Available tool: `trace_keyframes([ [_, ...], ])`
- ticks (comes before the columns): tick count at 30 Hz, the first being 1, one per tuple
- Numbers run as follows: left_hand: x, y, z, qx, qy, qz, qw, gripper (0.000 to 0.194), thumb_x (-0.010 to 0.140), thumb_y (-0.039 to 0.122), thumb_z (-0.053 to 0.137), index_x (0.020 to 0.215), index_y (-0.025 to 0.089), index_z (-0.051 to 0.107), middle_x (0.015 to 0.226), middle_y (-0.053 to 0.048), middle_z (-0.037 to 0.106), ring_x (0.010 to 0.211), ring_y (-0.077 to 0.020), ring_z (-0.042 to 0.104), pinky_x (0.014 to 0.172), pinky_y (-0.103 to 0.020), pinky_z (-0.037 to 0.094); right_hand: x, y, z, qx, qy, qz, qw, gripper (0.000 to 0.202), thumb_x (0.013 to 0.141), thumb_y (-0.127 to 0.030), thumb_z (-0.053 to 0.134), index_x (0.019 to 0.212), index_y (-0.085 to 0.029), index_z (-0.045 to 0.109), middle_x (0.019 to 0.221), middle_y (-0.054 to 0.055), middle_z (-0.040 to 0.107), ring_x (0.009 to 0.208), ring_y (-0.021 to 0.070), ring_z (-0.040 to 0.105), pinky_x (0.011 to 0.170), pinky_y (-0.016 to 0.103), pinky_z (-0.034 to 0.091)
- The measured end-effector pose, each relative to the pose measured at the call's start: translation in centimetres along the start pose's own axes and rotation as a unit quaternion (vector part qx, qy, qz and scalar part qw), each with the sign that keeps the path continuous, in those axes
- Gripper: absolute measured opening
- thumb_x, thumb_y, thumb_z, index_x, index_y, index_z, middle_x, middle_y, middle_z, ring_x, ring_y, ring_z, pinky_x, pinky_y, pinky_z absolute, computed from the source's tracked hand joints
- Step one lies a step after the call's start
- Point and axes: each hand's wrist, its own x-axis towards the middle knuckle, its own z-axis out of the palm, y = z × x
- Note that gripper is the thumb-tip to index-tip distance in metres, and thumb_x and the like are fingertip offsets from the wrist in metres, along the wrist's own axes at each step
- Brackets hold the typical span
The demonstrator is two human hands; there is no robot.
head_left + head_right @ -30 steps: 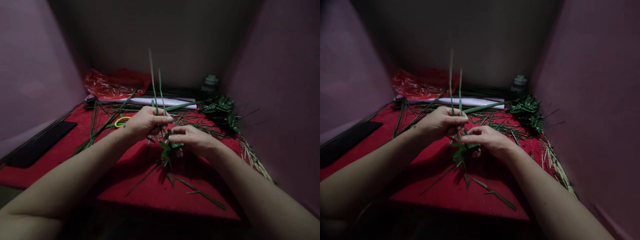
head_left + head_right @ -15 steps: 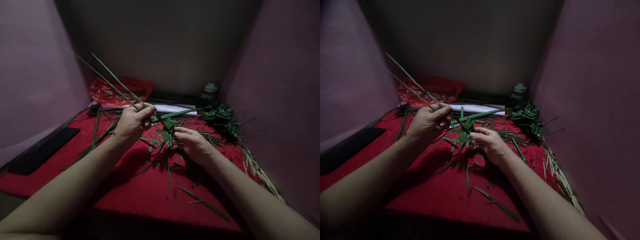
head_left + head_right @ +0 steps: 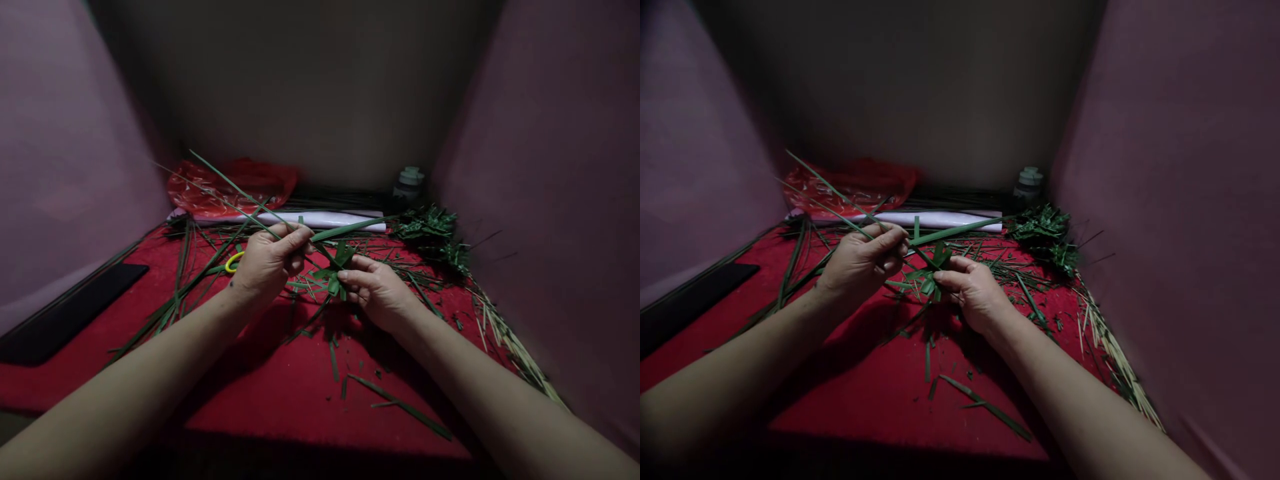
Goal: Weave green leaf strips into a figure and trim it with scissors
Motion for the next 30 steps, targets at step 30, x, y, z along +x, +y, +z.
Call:
trace_keyframes([
  [30, 0.5, -0.69, -0.9, 0.075, -0.084, -0.103, 0.988, 0.024, 0.069, 0.037, 0.065, 0.078, 0.015, 0.065, 0.061, -0.002, 0.058, 0.038, -0.0051, 0.042, 0.033, -0.017, 0.028, 0.47, -0.7, -0.73, 0.029, 0.035, 0.018, 0.999, 0.03, 0.053, -0.015, 0.074, 0.068, -0.018, 0.048, 0.062, -0.004, 0.058, 0.057, 0.0106, 0.055, 0.057, 0.026, 0.042],
])
